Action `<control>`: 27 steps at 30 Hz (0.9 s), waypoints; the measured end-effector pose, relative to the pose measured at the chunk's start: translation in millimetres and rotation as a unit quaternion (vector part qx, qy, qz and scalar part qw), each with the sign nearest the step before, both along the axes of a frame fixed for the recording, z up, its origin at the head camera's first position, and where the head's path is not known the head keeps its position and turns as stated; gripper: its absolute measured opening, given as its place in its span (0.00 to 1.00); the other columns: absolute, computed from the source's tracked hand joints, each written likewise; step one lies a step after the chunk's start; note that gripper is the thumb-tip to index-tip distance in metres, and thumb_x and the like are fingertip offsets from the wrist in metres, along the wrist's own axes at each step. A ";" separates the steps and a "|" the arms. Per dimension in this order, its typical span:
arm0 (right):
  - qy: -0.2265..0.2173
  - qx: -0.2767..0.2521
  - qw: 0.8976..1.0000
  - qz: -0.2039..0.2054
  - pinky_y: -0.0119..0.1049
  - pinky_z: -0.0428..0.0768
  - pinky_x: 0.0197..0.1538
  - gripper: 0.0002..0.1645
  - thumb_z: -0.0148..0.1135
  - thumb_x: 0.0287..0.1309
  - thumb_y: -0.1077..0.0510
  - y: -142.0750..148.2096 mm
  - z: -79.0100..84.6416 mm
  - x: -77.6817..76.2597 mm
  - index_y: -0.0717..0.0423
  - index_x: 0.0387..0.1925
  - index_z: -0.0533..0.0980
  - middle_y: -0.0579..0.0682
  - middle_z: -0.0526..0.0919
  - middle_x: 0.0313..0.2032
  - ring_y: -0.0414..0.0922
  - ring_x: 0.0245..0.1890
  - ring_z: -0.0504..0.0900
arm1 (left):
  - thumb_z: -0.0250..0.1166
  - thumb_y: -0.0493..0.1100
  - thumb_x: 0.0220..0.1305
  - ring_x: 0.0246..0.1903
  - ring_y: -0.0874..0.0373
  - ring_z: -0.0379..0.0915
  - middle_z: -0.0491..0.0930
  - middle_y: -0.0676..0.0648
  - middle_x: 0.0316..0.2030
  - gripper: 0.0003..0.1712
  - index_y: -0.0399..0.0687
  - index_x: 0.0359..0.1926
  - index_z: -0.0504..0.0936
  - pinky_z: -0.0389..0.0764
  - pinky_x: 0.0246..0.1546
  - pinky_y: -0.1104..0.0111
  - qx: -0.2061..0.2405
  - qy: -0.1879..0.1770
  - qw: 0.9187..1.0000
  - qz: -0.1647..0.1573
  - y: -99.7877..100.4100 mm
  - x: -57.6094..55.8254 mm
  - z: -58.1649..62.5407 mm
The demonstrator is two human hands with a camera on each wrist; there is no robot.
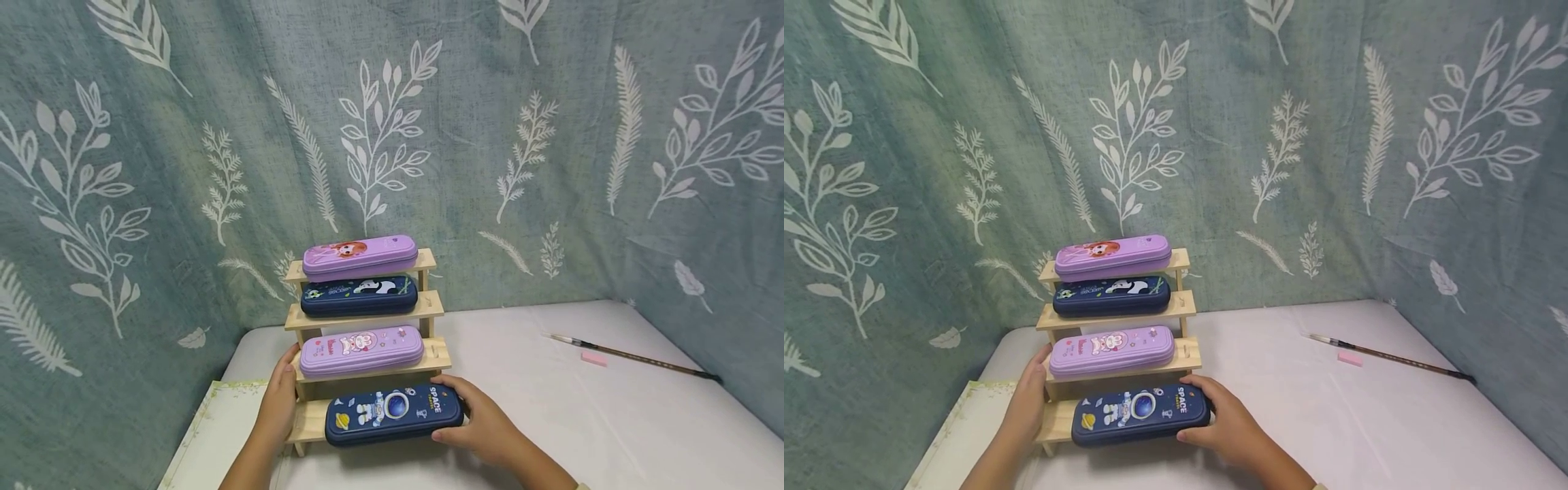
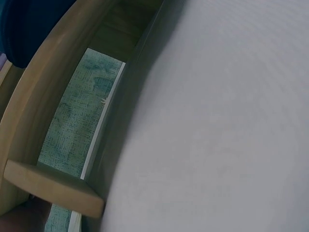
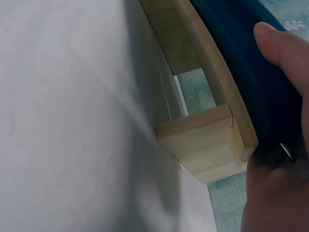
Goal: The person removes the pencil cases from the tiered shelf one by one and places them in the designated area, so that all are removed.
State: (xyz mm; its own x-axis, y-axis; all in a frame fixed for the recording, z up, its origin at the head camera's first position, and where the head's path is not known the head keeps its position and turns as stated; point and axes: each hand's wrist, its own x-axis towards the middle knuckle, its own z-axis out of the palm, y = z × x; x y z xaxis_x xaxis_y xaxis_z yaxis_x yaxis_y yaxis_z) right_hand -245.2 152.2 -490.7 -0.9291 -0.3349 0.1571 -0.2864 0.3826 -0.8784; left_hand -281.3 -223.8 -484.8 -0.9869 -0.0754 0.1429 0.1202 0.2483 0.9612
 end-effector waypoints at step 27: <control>-0.049 -0.077 0.996 0.023 0.27 0.82 0.58 0.53 0.84 0.49 0.57 48.1 -4.4 15.5 0.53 0.74 0.67 0.66 0.66 0.74 0.43 0.63 0.78 | 0.31 0.48 0.87 0.83 0.39 0.35 0.47 0.41 0.84 0.30 0.52 0.84 0.52 0.42 0.80 0.38 -0.006 0.003 1.000 0.000 -0.4 -2.3 -1.1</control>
